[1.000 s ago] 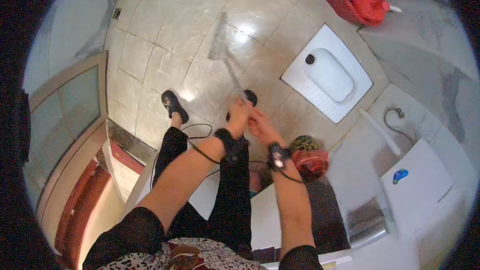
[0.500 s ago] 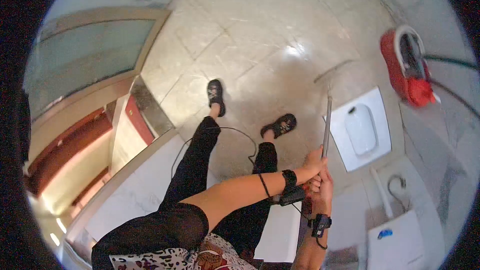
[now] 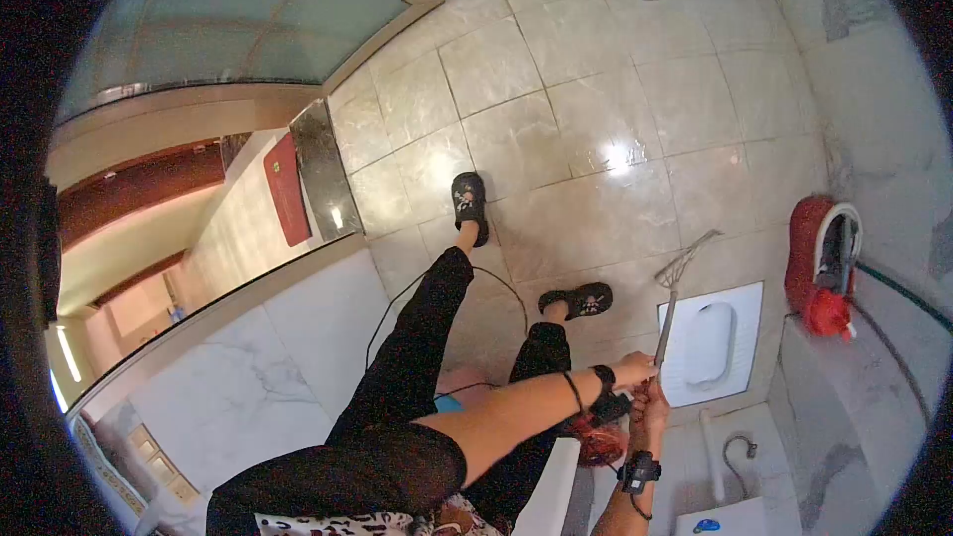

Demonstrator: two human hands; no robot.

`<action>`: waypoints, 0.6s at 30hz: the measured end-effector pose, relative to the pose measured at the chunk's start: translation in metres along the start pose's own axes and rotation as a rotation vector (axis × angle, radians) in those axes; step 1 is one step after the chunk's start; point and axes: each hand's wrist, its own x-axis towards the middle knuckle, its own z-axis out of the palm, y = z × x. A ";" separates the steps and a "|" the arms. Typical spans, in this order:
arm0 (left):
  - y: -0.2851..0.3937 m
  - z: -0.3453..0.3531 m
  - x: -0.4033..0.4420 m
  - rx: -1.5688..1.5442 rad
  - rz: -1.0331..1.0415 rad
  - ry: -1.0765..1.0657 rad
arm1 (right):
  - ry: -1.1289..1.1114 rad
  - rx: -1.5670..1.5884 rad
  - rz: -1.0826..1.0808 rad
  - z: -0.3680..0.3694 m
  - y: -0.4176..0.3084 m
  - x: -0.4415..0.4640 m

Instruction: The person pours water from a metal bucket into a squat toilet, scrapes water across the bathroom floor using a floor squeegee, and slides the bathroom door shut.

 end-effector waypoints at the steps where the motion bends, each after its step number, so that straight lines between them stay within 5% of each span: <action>1: 0.024 -0.026 -0.026 -0.184 0.003 -0.016 | 0.108 -0.058 -0.043 0.011 -0.003 -0.010; 2: 0.044 -0.051 -0.042 -0.363 0.011 -0.033 | 0.211 -0.112 -0.092 0.029 -0.002 -0.020; 3: 0.042 -0.075 -0.033 -0.011 0.152 0.180 | 0.307 -0.160 -0.145 0.048 -0.006 -0.027; 4: 0.086 -0.132 -0.067 0.250 0.152 0.171 | 0.260 -0.213 -0.170 0.061 -0.009 -0.033; 6: 0.088 -0.231 -0.076 0.320 0.362 0.446 | 0.172 -0.315 -0.293 0.095 -0.007 -0.033; 8: 0.097 -0.349 -0.104 0.843 0.646 0.932 | 0.144 -0.346 -0.362 0.148 -0.010 -0.043; 11: 0.141 -0.514 -0.190 0.949 0.580 1.163 | -0.179 -0.394 -0.243 0.231 -0.026 -0.064; 14: 0.174 -0.616 -0.279 0.623 0.486 1.282 | -0.343 -0.303 -0.110 0.316 -0.040 -0.074; 18: 0.179 -0.652 -0.334 0.709 0.406 1.374 | -0.386 -0.573 -0.178 0.414 -0.044 -0.096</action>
